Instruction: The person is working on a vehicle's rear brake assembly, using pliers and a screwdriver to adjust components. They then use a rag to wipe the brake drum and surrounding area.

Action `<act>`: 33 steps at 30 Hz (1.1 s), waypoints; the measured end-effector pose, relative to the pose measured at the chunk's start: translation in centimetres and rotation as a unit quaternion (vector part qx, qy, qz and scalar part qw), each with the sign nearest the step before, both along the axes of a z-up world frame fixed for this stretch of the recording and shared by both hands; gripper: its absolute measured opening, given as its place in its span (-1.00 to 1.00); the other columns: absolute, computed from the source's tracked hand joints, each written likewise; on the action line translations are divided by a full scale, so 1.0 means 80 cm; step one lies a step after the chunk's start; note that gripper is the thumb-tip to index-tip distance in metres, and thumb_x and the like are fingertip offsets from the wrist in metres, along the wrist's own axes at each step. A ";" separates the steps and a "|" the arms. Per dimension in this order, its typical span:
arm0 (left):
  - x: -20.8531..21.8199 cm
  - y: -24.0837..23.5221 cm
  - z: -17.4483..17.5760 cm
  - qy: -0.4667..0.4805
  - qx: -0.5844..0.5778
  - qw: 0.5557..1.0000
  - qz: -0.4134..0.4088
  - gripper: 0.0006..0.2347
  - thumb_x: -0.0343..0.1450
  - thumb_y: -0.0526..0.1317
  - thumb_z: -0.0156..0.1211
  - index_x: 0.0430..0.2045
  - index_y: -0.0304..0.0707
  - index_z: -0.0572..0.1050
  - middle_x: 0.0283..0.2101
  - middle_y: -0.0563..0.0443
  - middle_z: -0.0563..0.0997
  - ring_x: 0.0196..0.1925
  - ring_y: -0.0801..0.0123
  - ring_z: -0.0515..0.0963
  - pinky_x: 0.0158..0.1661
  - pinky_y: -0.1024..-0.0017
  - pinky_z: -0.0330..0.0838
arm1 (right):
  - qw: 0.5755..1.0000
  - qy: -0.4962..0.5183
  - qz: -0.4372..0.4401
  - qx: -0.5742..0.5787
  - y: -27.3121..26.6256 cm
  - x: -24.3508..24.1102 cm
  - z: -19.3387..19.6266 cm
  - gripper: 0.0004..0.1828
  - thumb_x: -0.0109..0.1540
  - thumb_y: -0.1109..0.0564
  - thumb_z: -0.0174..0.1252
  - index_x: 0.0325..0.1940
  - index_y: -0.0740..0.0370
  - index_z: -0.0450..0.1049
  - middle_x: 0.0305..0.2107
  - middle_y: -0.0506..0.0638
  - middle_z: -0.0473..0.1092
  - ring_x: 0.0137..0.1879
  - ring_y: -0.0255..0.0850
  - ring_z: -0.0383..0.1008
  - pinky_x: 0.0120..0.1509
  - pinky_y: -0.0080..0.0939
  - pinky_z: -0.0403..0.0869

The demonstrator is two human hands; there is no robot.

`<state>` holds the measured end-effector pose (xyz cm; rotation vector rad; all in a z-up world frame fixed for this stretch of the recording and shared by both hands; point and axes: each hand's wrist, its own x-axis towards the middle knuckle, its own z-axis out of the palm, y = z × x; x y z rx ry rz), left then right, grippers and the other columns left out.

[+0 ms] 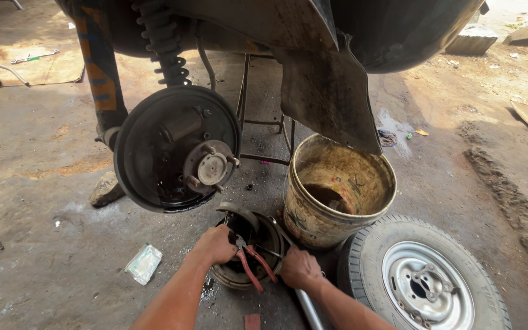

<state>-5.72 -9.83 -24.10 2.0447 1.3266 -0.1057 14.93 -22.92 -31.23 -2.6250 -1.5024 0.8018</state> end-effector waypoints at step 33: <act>-0.008 0.003 -0.007 -0.030 0.016 0.999 0.029 -0.63 0.26 -0.17 0.35 -0.10 -0.37 0.53 -0.01 -0.33 0.62 0.12 -0.10 0.59 0.12 0.16 0.48 | 0.930 0.232 -0.282 0.030 -0.006 0.049 -0.044 -0.64 0.23 0.00 0.11 -0.18 0.39 0.58 -0.24 0.24 0.54 -0.13 0.02 0.53 -0.06 0.00 0.46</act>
